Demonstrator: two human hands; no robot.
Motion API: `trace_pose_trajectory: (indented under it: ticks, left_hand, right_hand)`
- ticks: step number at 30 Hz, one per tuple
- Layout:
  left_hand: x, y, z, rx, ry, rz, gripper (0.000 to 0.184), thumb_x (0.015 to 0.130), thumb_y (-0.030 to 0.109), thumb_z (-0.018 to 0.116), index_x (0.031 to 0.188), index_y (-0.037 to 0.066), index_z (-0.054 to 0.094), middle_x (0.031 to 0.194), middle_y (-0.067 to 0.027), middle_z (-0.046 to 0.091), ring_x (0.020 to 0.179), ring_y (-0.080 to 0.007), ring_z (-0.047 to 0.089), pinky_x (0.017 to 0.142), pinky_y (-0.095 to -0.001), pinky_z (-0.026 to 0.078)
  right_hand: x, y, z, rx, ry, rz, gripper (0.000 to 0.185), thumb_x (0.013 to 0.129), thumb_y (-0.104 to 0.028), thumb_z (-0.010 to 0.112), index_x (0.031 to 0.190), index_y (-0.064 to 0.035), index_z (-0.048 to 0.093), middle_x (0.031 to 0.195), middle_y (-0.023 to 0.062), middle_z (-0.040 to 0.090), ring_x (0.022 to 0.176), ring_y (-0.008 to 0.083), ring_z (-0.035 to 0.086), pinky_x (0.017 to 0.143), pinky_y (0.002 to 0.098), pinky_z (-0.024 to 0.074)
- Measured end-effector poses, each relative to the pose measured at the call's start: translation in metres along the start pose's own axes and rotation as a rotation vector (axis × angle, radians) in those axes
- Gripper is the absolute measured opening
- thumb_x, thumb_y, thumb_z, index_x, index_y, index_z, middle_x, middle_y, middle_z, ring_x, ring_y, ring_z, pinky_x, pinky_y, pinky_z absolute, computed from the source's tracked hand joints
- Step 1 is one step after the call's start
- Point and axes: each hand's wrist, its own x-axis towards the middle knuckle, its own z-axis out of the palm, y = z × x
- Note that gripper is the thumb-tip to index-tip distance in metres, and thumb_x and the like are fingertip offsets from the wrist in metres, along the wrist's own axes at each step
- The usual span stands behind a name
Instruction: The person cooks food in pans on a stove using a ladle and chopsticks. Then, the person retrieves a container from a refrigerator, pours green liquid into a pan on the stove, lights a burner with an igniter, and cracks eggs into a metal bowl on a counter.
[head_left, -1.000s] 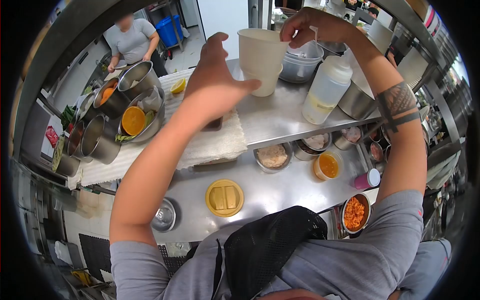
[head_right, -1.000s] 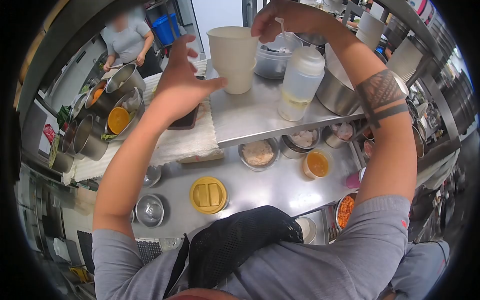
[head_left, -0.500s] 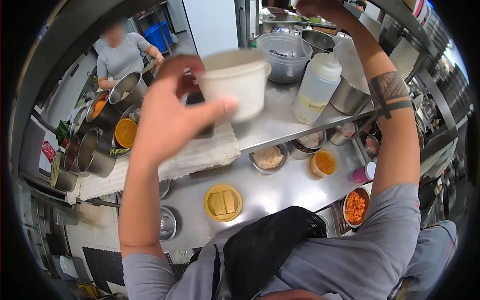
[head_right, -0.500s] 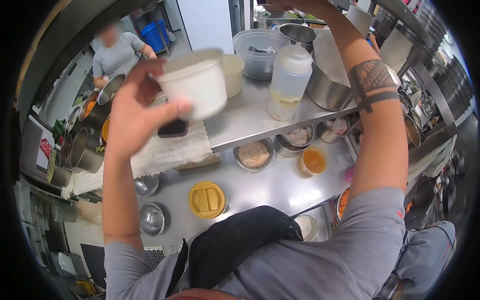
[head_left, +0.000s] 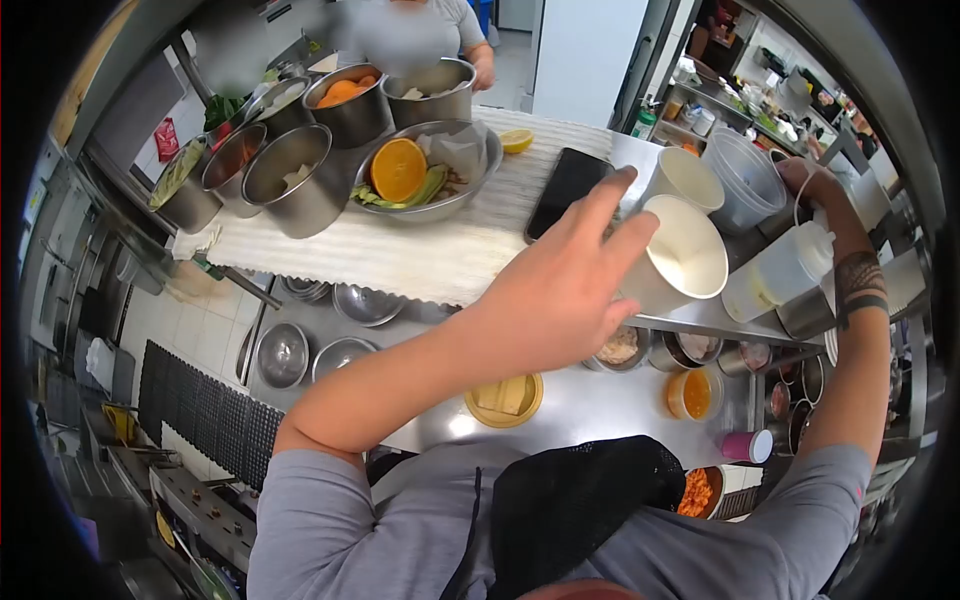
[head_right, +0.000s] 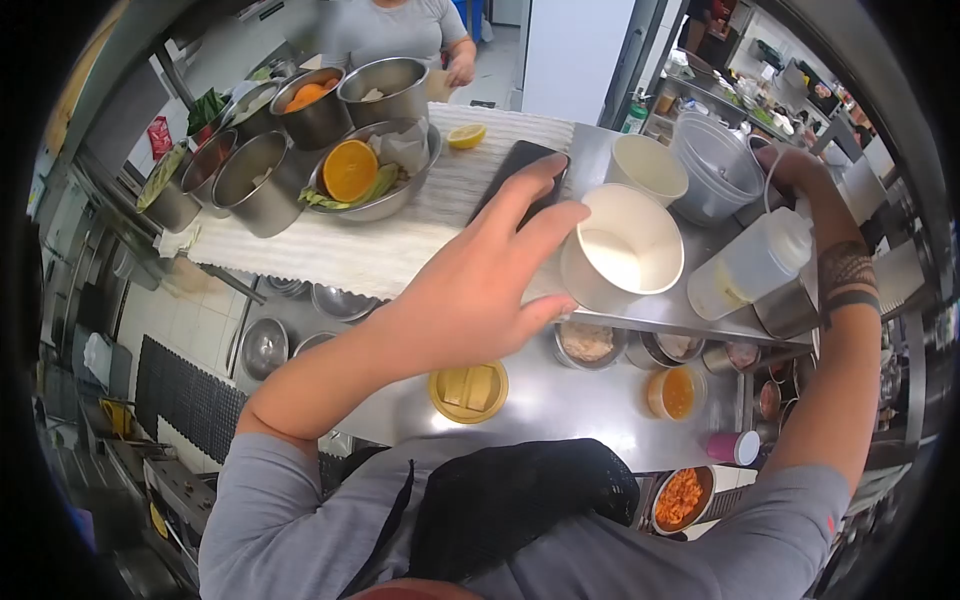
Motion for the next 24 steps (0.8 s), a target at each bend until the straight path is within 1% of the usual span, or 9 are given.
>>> trace_pose_trajectory:
  ticks: [3,4,6,10,13,15,18,22,24]
  left_hand:
    - [-0.014,0.006,-0.014,-0.035,0.000,0.020,0.063,0.079,0.013,0.083,0.134,0.005,0.054,0.151,-0.0261,0.036,0.133,-0.0443,0.050,0.107,-0.0464,0.048]
    - [-0.018,0.008,-0.019,-0.041,0.001,0.025,0.063,0.079,0.013,0.083,0.134,0.005,0.054,0.151,-0.0261,0.036,0.133,-0.0443,0.050,0.107,-0.0464,0.048]
    - [-0.026,0.012,-0.029,-0.079,-0.028,0.015,0.060,0.078,0.011,0.084,0.132,0.005,0.058,0.152,-0.0246,0.039,0.131,-0.0411,0.053,0.106,-0.0451,0.049]
    - [-0.050,0.015,-0.042,-0.115,-0.040,0.068,0.057,0.077,0.010,0.084,0.129,0.003,0.062,0.152,-0.0237,0.041,0.128,-0.0363,0.057,0.103,-0.0426,0.051]
    - [-0.076,0.012,-0.050,-0.140,0.052,0.064,0.045,0.078,0.007,0.081,0.119,0.001,0.065,0.142,-0.0241,0.051,0.115,-0.0356,0.065,0.094,-0.0414,0.055]
    - [-0.095,0.011,-0.057,-0.108,0.100,-0.035,0.036,0.077,0.006,0.082,0.110,-0.001,0.070,0.138,-0.0232,0.056,0.105,-0.0315,0.069,0.090,-0.0392,0.057]
    - [-0.130,0.004,-0.062,-0.134,0.162,-0.194,0.036,0.073,0.004,0.082,0.107,-0.002,0.071,0.135,-0.0230,0.058,0.104,-0.0286,0.069,0.094,-0.0377,0.054]
    - [-0.164,0.004,-0.075,-0.080,0.209,-0.263,0.032,0.076,0.001,0.081,0.106,-0.004,0.070,0.131,-0.0232,0.061,0.098,-0.0263,0.069,0.086,-0.0355,0.055]
    - [-0.183,0.002,-0.074,-0.154,0.318,-0.437,0.027,0.078,0.000,0.077,0.103,-0.004,0.070,0.128,-0.0222,0.062,0.094,-0.0239,0.067,0.086,-0.0345,0.053]
  right_hand:
    - [0.017,0.046,0.030,-0.093,0.053,-0.117,0.040,0.084,-0.013,0.064,0.124,-0.0068,0.067,0.119,0.0173,0.070,0.110,0.0340,0.068,0.097,0.0426,0.0539]
    - [0.001,0.013,0.019,0.122,0.012,0.056,0.039,0.085,-0.008,0.062,0.124,-0.0082,0.067,0.121,0.0172,0.070,0.112,0.0341,0.068,0.100,0.0411,0.0531]
    - [-0.012,-0.002,0.017,0.192,0.000,0.102,0.038,0.086,-0.008,0.061,0.124,-0.0082,0.067,0.121,0.0176,0.070,0.112,0.0342,0.068,0.100,0.0411,0.0530]
    - [-0.008,0.012,0.024,0.134,-0.009,-0.034,0.037,0.087,-0.007,0.060,0.124,-0.0082,0.067,0.122,0.0184,0.069,0.112,0.0346,0.067,0.100,0.0412,0.0528]
    - [0.007,0.025,0.031,0.169,0.003,-0.109,0.037,0.088,-0.007,0.059,0.124,-0.0082,0.067,0.122,0.0190,0.069,0.113,0.0349,0.067,0.100,0.0412,0.0527]
    - [0.005,0.019,0.025,0.263,-0.043,0.134,0.036,0.088,-0.007,0.059,0.124,-0.0068,0.067,0.123,0.0199,0.069,0.112,0.0357,0.067,0.099,0.0418,0.0531]
    - [0.025,0.056,0.045,-0.219,-0.121,-0.055,0.036,0.089,-0.008,0.059,0.124,-0.0045,0.066,0.124,0.0217,0.068,0.110,0.0368,0.068,0.098,0.0429,0.0544]
    - [0.011,0.038,0.032,-0.151,-0.170,0.051,0.044,0.078,-0.008,0.074,0.121,-0.0009,0.067,0.121,0.0229,0.069,0.108,0.0365,0.069,0.095,0.0423,0.0559]
    - [0.009,0.033,0.030,-0.144,-0.172,0.064,0.050,0.072,-0.007,0.080,0.120,-0.0005,0.068,0.121,0.0227,0.070,0.108,0.0358,0.069,0.095,0.0418,0.0560]
